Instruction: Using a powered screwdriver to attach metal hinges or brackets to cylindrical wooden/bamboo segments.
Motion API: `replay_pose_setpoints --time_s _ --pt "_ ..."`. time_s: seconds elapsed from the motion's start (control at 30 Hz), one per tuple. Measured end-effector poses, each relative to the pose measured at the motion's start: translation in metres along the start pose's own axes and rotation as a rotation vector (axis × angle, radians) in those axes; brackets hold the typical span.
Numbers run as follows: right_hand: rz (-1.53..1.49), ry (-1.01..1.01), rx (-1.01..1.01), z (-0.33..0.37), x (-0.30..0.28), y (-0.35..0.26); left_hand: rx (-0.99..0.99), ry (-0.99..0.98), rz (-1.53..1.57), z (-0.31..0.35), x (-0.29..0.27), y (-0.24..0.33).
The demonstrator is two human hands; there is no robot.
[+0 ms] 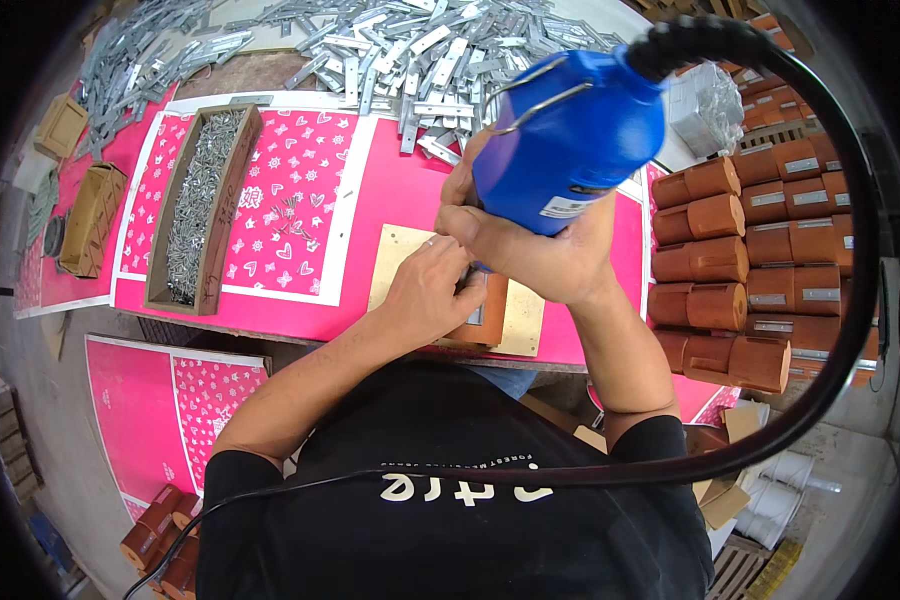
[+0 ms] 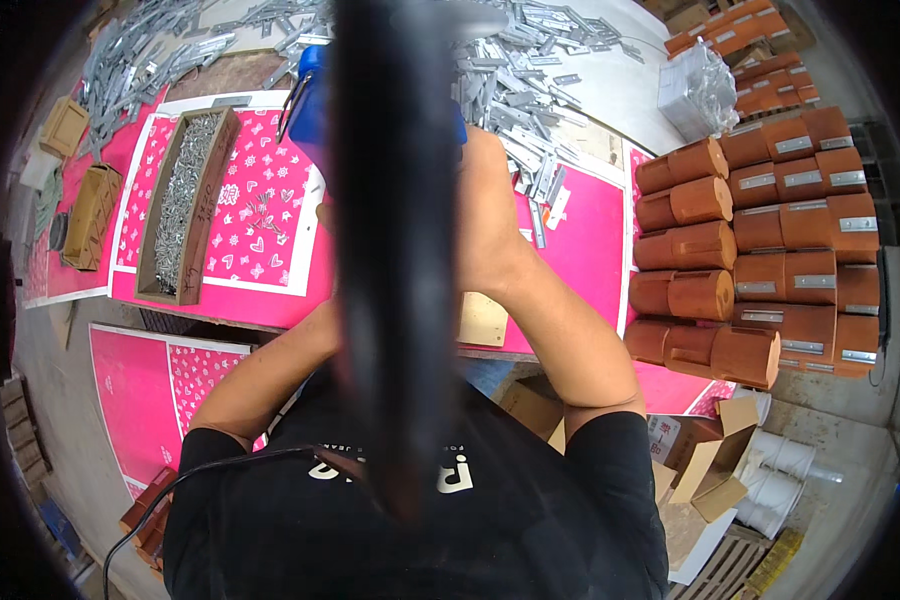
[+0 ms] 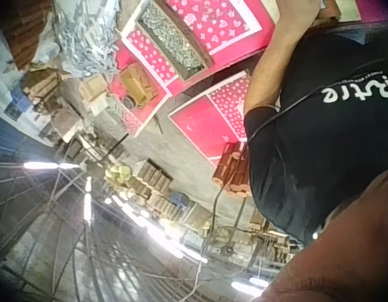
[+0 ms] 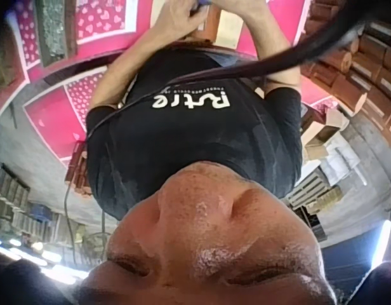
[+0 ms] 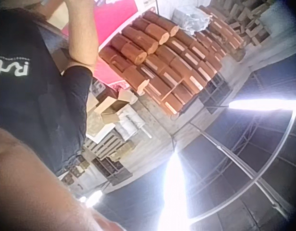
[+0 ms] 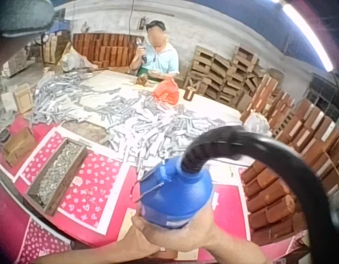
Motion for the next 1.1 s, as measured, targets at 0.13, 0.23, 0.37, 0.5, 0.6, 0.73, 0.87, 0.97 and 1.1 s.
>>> replay_pose_setpoints --time_s 0.13,0.23,0.37,0.5,0.6,0.73,0.87,0.97,1.1 --pt "-0.026 0.103 0.023 0.002 0.003 -0.001 -0.037 -0.062 -0.083 0.003 0.007 -0.005" --pt "-0.015 0.052 0.033 0.002 0.009 -0.008 -0.042 -0.074 0.021 0.004 0.008 -0.006" --pt "0.044 -0.008 -0.044 0.0 0.014 -0.007 -0.093 -0.075 0.092 -0.004 0.002 0.005" --pt "0.089 -0.015 -0.045 0.001 0.017 -0.007 -0.158 -0.153 0.21 -0.01 -0.001 0.012" --pt "0.094 -0.061 0.019 -0.001 0.016 -0.002 -0.122 -0.147 0.14 -0.004 0.0 0.004" --pt "0.053 -0.082 0.018 -0.001 0.013 0.001 -0.135 -0.118 0.063 0.002 0.004 0.0" --pt "-0.008 -0.046 -0.026 0.002 0.01 0.003 -0.146 -0.137 0.063 0.002 0.004 0.005" --pt "0.005 -0.046 0.002 0.007 0.009 0.004 -0.141 -0.12 0.042 0.01 0.01 -0.004" --pt "-0.02 -0.055 -0.029 0.008 0.008 0.009 -0.138 -0.096 0.056 0.007 0.007 0.0"
Point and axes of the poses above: each hand's wrist, its own z-axis away from the middle knuckle, its own x-axis out of the palm, y = z × x, the point moved 4 cm from there along -z, towards the middle knuckle, and after that the axes turned 8 degrees about -z, right-handed, at the moved point
